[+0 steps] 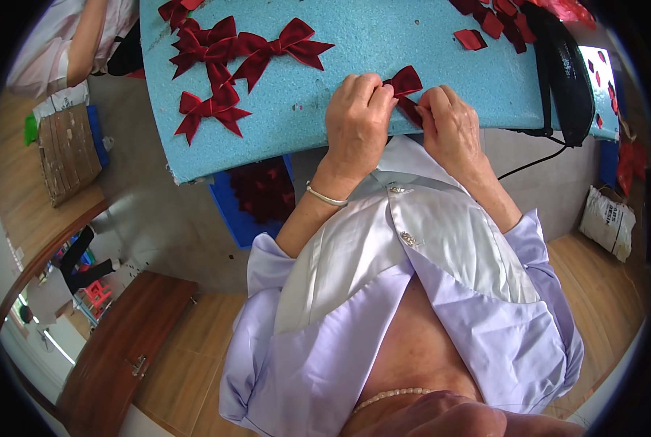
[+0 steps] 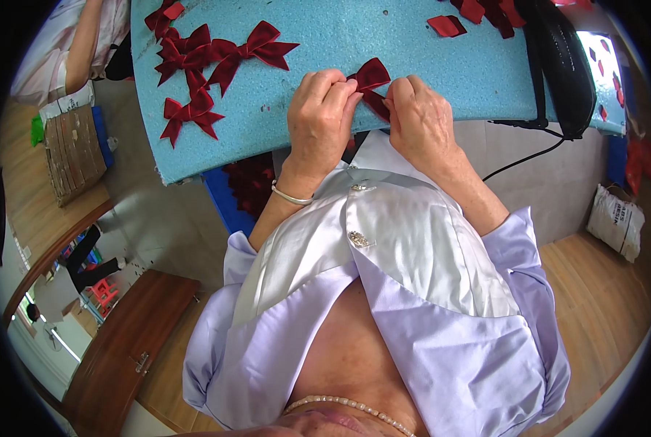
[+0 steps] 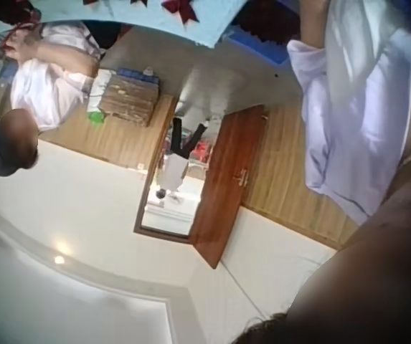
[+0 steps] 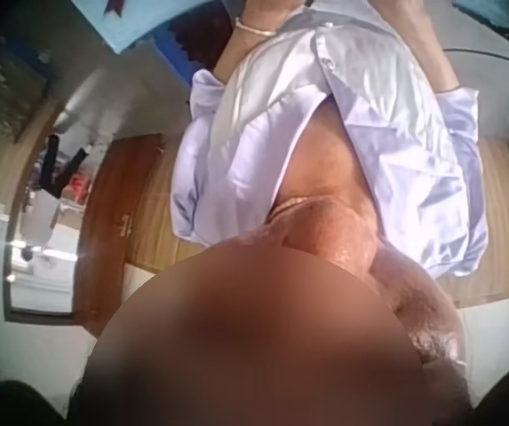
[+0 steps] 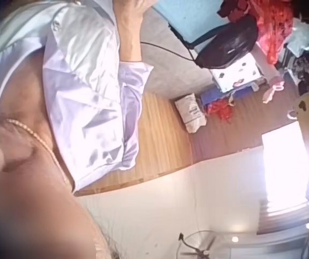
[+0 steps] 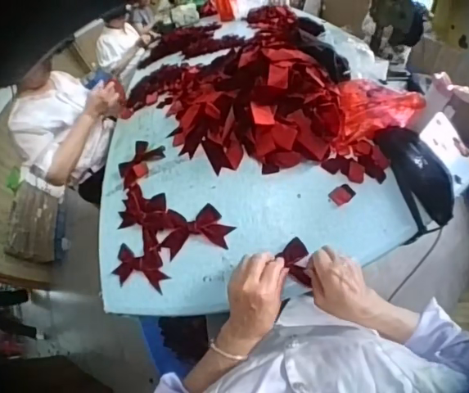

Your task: Manually assembling and organizing decorative red ribbon bows at a workbench.

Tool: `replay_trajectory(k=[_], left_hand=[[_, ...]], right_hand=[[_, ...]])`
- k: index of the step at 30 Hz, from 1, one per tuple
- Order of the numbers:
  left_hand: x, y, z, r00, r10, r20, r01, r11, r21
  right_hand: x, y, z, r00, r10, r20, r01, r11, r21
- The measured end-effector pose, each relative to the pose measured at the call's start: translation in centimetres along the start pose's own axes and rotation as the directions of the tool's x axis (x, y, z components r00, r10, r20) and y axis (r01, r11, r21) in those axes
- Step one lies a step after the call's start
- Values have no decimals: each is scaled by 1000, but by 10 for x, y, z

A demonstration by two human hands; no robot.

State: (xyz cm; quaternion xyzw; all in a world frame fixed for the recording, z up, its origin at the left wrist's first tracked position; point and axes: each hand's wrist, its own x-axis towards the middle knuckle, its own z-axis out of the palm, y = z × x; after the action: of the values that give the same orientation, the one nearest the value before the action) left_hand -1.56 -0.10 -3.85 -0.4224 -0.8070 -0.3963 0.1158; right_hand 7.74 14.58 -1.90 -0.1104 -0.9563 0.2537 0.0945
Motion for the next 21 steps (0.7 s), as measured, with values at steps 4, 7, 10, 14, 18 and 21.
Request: replay_trajectory(k=[4, 7, 10, 14, 18, 21], left_hand=[[-9, 1, -1, 996, 38, -75, -34, 998, 52], [-27, 7, -11, 982, 160, -98, -152, 985, 86], [-47, 10, -16, 986, 151, -69, -145, 986, 77], [-46, 7, -22, 991, 71, -112, -69, 997, 24], [-40, -1, -30, 976, -138, -166, 122, 987, -103], [-22, -5, -37, 926, -366, -91, 352, 925, -142]], right_hand=[[2, -6, -8, 1000, -11, 21, 10, 999, 40], [3, -9, -13, 987, -108, -119, 128, 977, 170], [3, -12, -11, 943, -286, -167, 309, 942, 129], [-1, -12, -4, 945, -317, -85, 324, 942, 91], [-1, -12, -2, 940, -332, -80, 338, 938, 78], [2, -9, -1, 932, -341, -121, 353, 930, 102]])
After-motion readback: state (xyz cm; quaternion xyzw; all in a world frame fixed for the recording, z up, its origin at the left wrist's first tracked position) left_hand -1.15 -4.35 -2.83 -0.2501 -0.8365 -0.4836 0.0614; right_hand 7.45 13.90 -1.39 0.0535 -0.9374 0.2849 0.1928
